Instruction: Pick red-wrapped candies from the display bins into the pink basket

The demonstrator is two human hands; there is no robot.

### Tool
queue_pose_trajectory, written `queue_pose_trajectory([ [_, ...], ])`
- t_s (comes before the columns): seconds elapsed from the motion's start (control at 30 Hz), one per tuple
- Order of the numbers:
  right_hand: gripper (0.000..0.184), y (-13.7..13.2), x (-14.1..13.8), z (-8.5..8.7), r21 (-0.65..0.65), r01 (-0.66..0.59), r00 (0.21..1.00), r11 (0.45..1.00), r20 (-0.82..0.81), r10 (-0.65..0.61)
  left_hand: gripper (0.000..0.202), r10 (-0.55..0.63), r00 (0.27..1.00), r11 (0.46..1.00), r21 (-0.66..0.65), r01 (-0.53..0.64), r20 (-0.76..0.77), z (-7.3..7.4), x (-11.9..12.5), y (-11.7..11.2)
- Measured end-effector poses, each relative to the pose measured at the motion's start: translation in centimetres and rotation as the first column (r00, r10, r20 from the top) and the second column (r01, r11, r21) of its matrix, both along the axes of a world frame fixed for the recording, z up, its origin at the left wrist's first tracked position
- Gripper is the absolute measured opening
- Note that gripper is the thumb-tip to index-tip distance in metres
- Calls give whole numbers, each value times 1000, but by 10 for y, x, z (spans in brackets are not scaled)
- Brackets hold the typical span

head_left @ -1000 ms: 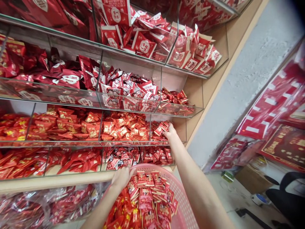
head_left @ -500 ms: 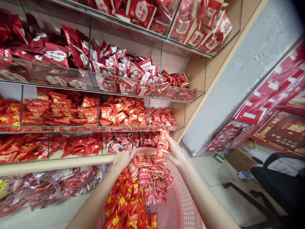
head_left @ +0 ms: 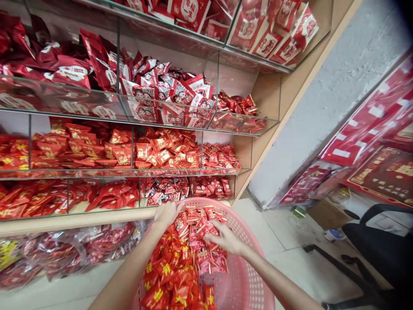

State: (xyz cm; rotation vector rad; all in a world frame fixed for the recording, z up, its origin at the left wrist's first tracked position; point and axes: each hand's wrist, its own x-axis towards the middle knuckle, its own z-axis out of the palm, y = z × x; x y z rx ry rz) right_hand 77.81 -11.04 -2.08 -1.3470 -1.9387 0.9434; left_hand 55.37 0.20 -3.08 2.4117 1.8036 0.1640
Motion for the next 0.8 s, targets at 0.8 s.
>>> queue_pose_trajectory([
  [0.8, 31, -24, 31, 33, 122, 78, 997, 990, -31, -75, 62, -5, 999, 1000, -20, 4, -38, 4, 1, 0],
])
